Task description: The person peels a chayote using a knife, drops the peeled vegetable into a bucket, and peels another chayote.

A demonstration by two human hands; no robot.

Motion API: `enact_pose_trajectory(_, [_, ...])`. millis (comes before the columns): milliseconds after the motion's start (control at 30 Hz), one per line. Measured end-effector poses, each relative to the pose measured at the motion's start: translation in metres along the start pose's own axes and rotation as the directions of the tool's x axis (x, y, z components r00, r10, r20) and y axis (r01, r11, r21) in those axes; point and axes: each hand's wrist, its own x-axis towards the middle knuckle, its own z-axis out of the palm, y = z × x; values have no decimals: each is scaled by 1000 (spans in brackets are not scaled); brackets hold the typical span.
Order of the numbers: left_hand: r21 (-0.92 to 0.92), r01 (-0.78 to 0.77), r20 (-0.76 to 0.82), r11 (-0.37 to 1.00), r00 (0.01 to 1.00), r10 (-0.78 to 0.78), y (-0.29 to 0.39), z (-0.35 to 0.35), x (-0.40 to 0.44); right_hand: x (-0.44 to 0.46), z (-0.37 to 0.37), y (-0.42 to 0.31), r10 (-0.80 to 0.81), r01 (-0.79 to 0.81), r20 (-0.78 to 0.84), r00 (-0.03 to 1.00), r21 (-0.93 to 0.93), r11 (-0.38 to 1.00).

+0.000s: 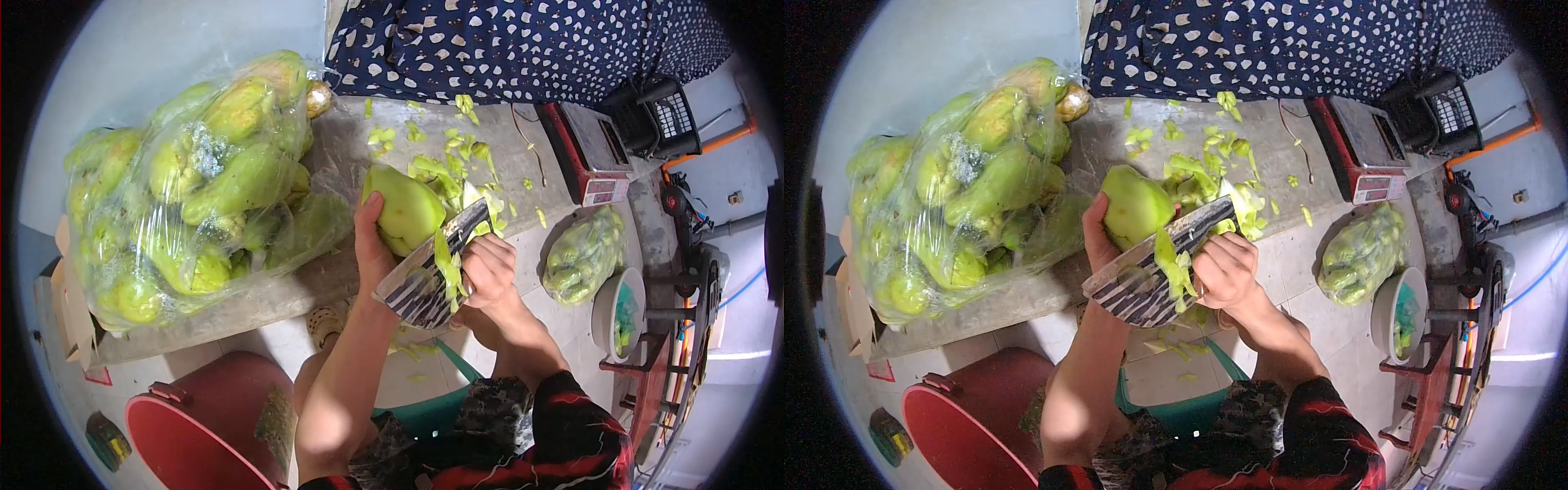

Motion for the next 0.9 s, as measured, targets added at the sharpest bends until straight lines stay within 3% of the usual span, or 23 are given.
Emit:
enact_pose_trajectory(267, [-64, 7, 70, 998, 998, -3, 0, -2, -1, -3, -3, 5, 14, -13, 28, 1000, -26, 1000])
enact_pose_trajectory(333, [-109, 25, 103, 994, 995, -14, 4, 2, -3, -6, -1, 12, 227, -225, 16, 974, -83, 971])
enact_pose_trajectory(400, [-9, -156, -193, 988, 969, 152, 9, 8, 2, -8, -4, 18, 258, -255, 47, 965, -59, 965])
enact_pose_trajectory(467, [20, -162, -138, 987, 977, 164, 12, 1, 1, -5, -5, 11, 287, -283, 59, 956, -68, 957])
enact_pose_trajectory(533, [39, -70, -10, 997, 997, 70, 12, -4, 0, 5, -9, 3, 268, -265, 47, 962, -63, 962])
enact_pose_trajectory(600, [52, -106, -7, 993, 994, 106, 7, -5, 0, 8, -13, -1, 240, -241, 72, 968, 4, 971])
enact_pose_trajectory(667, [64, -142, 0, 988, 990, 143, 7, -1, -2, -4, -9, 9, 379, -377, 97, 920, -42, 925])
enact_pose_trajectory(733, [142, -178, -136, 974, 971, 198, 17, 12, -7, -7, -7, 17, 419, -417, 104, 902, -41, 908])
enact_pose_trajectory(767, [108, -180, -53, 978, 981, 186, 20, 10, -5, -7, -7, 18, 414, -412, 102, 905, -39, 910])
enact_pose_trajectory(900, [107, -113, 41, 988, 993, 109, 18, -3, 0, 13, -19, 0, 244, -250, 110, 964, 49, 967])
